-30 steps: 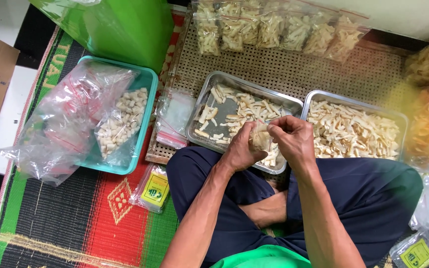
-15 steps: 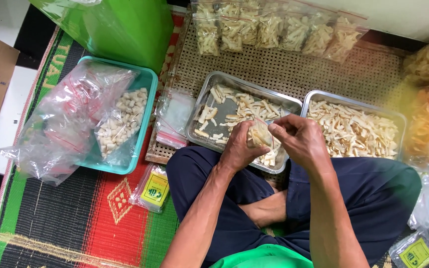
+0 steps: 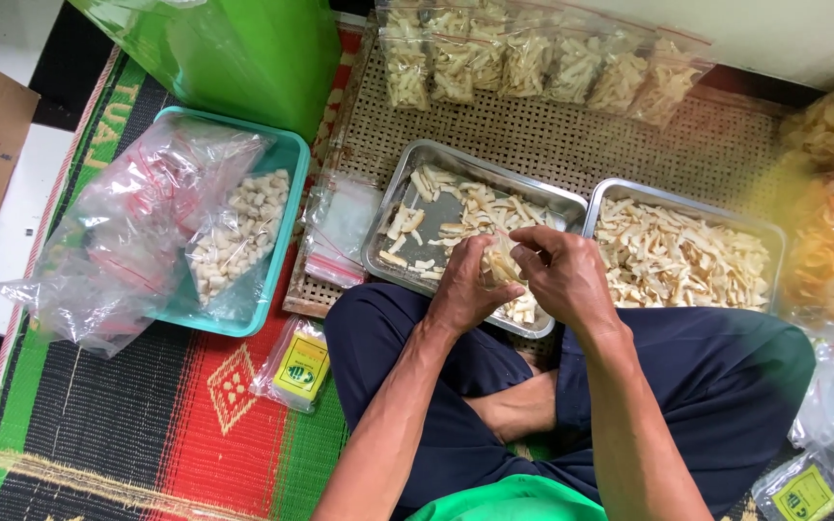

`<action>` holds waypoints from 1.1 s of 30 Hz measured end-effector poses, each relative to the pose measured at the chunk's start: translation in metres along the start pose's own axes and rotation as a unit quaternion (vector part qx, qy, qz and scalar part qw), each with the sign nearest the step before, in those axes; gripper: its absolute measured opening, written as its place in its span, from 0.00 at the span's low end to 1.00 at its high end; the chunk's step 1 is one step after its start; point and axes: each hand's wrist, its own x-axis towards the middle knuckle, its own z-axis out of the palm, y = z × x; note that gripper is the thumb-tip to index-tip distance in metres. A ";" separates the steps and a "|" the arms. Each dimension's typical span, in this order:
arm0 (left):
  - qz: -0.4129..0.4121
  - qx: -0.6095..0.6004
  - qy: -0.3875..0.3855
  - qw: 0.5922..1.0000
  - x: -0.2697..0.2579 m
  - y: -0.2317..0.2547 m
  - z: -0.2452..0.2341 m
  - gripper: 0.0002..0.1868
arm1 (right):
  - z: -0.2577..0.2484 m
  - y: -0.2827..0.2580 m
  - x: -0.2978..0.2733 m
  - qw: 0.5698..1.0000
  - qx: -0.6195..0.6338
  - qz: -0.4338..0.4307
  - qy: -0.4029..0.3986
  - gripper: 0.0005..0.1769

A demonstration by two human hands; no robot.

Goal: A person is sitting on the floor manually packing dried food snacks from a metal tray into small plastic bags.

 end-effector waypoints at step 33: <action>-0.045 -0.401 0.028 0.915 -0.008 0.048 0.002 0.19 | -0.085 -0.037 -0.005 0.986 0.023 -0.165 -0.024 0.03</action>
